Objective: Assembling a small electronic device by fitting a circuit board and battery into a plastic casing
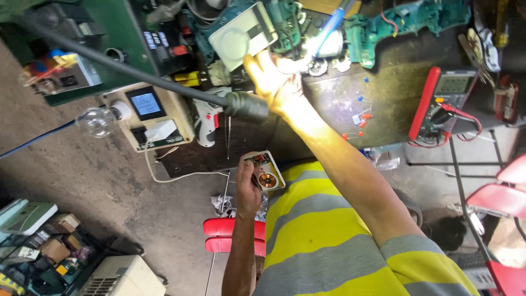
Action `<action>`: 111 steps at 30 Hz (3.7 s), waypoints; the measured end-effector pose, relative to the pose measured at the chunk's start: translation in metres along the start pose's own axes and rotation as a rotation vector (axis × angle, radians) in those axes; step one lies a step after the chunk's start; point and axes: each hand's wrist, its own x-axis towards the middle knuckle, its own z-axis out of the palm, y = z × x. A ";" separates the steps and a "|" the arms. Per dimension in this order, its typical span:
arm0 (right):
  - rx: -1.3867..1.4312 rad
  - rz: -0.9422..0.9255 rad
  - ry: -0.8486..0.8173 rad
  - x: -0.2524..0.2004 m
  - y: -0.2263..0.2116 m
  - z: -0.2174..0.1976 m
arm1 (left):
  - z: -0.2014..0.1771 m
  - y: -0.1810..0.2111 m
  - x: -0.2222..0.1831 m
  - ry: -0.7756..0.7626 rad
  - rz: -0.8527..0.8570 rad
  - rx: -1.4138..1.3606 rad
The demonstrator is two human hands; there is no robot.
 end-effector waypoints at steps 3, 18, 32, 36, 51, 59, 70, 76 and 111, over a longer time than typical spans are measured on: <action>0.213 -0.064 0.228 -0.013 -0.021 -0.034 | 0.016 0.018 -0.001 0.083 -0.131 -0.260; 0.008 -0.082 -0.206 -0.225 0.026 -0.102 | 0.036 0.034 0.022 -0.120 -0.092 0.068; 0.152 0.107 -0.072 -0.191 0.022 -0.080 | 0.057 -0.006 0.030 -0.048 -0.112 -0.192; 0.164 0.062 -0.075 -0.189 0.027 -0.071 | 0.053 -0.021 0.032 -0.025 -0.114 -0.235; 0.197 0.047 -0.123 -0.169 0.012 -0.083 | 0.061 0.002 0.024 0.003 -0.094 -0.274; 0.140 0.003 -0.125 -0.175 0.002 -0.070 | 0.062 0.010 0.028 -0.003 -0.091 -0.314; -0.183 -0.146 -0.023 -0.169 -0.002 -0.060 | 0.062 0.007 0.029 0.009 -0.088 -0.334; 0.070 0.058 0.020 -0.175 0.019 -0.057 | 0.056 0.002 0.030 -0.003 -0.089 -0.312; 0.348 0.012 -0.248 -0.175 0.025 -0.068 | 0.047 -0.013 0.034 -0.033 -0.095 -0.257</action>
